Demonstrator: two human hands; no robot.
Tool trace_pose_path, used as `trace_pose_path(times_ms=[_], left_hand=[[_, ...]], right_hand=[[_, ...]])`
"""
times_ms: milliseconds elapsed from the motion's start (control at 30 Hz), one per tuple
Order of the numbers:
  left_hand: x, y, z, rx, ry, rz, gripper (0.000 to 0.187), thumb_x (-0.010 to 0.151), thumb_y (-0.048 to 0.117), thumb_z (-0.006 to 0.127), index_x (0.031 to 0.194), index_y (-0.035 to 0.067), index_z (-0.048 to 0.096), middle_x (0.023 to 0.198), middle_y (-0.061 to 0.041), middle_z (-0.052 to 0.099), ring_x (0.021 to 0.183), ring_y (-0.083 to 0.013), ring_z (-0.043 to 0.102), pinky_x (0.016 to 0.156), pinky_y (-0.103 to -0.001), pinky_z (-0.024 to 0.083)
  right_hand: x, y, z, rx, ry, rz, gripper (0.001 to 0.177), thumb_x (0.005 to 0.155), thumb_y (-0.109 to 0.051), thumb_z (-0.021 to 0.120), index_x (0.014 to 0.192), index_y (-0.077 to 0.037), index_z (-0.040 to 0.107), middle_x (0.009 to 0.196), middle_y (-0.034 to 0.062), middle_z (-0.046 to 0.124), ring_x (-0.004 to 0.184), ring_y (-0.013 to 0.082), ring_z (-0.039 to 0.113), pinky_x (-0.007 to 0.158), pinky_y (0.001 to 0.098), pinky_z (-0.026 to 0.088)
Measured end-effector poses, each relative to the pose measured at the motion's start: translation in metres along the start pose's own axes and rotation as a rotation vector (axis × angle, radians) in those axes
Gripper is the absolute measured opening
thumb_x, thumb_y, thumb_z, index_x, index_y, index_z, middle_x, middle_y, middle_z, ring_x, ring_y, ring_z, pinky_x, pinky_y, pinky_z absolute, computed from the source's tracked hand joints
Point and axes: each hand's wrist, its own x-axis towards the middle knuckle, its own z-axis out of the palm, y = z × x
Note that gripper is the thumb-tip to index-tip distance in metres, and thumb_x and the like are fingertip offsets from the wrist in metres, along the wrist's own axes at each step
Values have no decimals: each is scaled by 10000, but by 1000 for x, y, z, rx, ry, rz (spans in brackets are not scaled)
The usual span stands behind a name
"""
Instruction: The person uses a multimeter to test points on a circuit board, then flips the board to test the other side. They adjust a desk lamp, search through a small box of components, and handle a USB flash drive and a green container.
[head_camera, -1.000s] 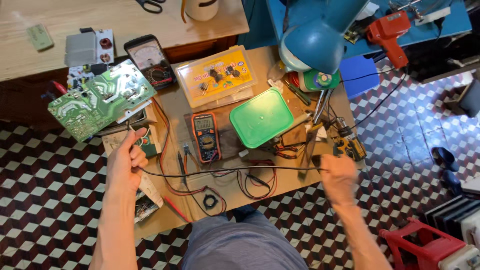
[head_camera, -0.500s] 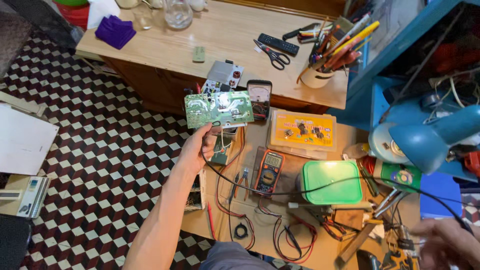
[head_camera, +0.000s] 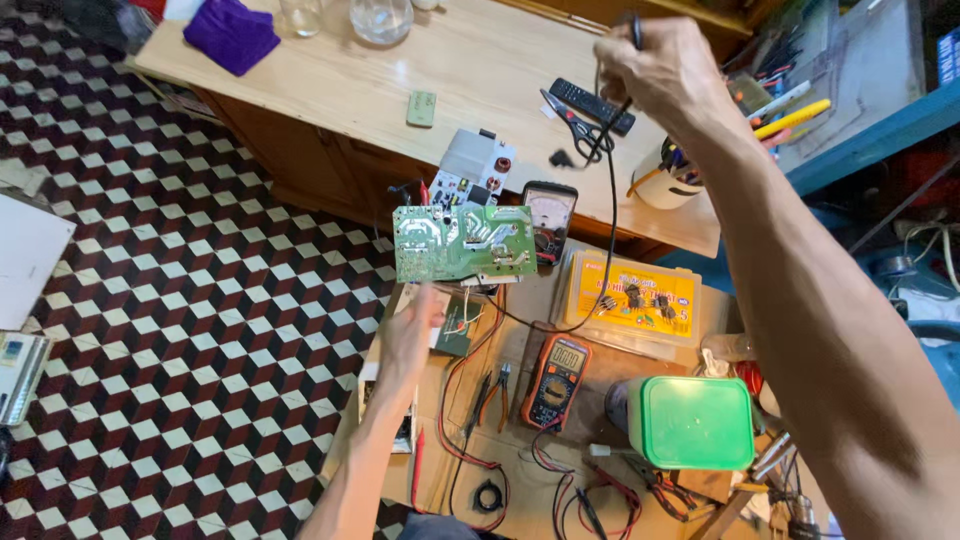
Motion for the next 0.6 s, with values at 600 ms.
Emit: trace_pose_path(times_ms=[600], left_hand=[[-97, -127, 1, 242, -13, 296, 388, 951, 216, 652, 1320, 100, 625, 1048, -83, 770, 908, -226, 755, 782, -352, 601]], right_hand=[[-397, 69, 166, 181, -100, 283, 220, 909, -70, 692, 1120, -10, 705, 950, 162, 717, 882, 224, 694, 774, 348, 560]])
